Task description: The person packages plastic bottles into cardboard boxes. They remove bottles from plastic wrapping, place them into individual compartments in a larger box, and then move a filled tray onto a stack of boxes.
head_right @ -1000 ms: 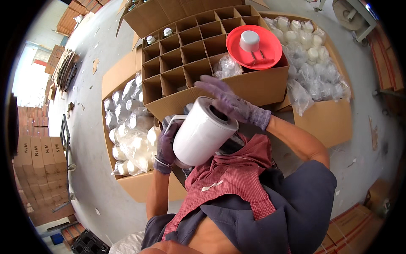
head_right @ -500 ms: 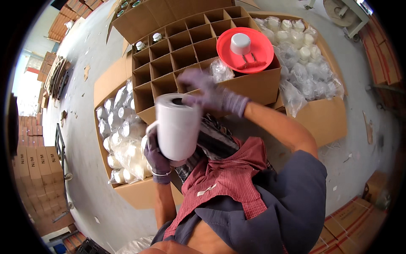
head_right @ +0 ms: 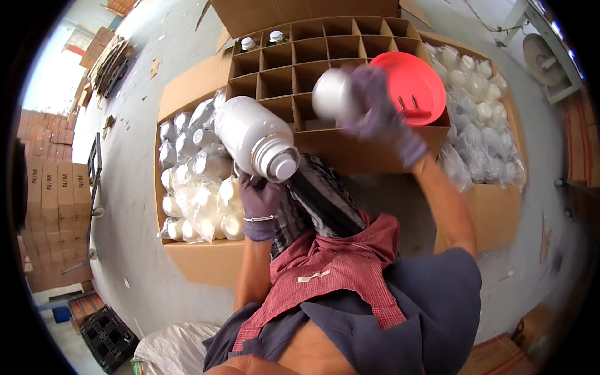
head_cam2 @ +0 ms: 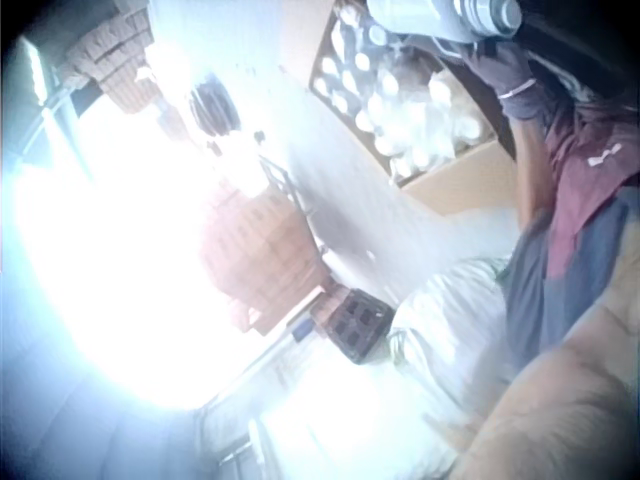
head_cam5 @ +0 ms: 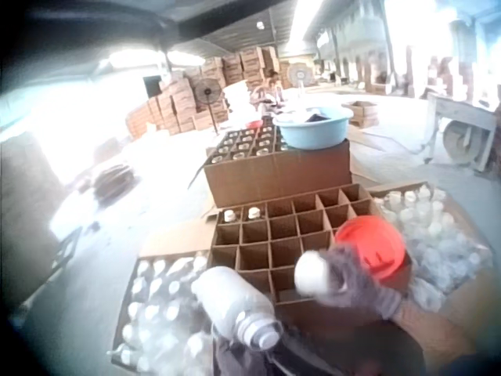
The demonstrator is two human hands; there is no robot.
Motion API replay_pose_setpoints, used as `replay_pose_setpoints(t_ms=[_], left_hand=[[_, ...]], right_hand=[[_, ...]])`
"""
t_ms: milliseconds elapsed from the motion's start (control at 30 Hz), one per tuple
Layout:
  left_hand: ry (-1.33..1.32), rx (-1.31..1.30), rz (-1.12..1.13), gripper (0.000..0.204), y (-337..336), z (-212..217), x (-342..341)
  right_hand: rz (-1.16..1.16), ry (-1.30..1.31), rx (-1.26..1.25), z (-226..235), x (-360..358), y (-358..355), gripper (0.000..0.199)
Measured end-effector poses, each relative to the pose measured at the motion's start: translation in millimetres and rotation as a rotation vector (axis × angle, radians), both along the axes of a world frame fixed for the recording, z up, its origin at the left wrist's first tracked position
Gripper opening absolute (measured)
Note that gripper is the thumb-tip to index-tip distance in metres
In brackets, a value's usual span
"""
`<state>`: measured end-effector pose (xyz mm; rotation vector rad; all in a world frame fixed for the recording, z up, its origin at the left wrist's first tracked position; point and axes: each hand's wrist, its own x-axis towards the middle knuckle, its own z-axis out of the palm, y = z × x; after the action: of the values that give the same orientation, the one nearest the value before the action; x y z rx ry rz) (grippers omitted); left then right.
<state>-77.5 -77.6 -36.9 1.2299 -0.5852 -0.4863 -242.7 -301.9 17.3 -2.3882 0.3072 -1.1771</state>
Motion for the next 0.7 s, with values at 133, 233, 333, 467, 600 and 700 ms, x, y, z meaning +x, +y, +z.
replay_pose_setpoints(t_ms=[133,233,333,467,600,700], left_hand=[[0.627,-0.343,-0.197,0.054,-7,8,-3],[-0.118,-0.006,-0.044,0.064,-1,16,-10],[-0.448,0.168,0.006,0.05,5,12,-2],[-0.032,-0.109,-0.043,0.032,-7,25,-17],[0.132,-0.245,-0.107,0.039,-14,49,-49],[0.579,-0.581,-0.162,0.039,-20,53,-46]], right_hand=[[-0.001,-0.045,-0.333,-13,8,63,0.083],[-0.11,-0.143,-0.242,-17,10,74,0.085],[-0.062,-0.233,-0.198,-19,3,81,0.087],[0.026,-0.318,-0.293,-20,-3,92,0.08],[-0.175,-0.391,-0.235,-22,29,117,0.072],[-0.061,-0.425,0.511,-28,35,134,0.079]])
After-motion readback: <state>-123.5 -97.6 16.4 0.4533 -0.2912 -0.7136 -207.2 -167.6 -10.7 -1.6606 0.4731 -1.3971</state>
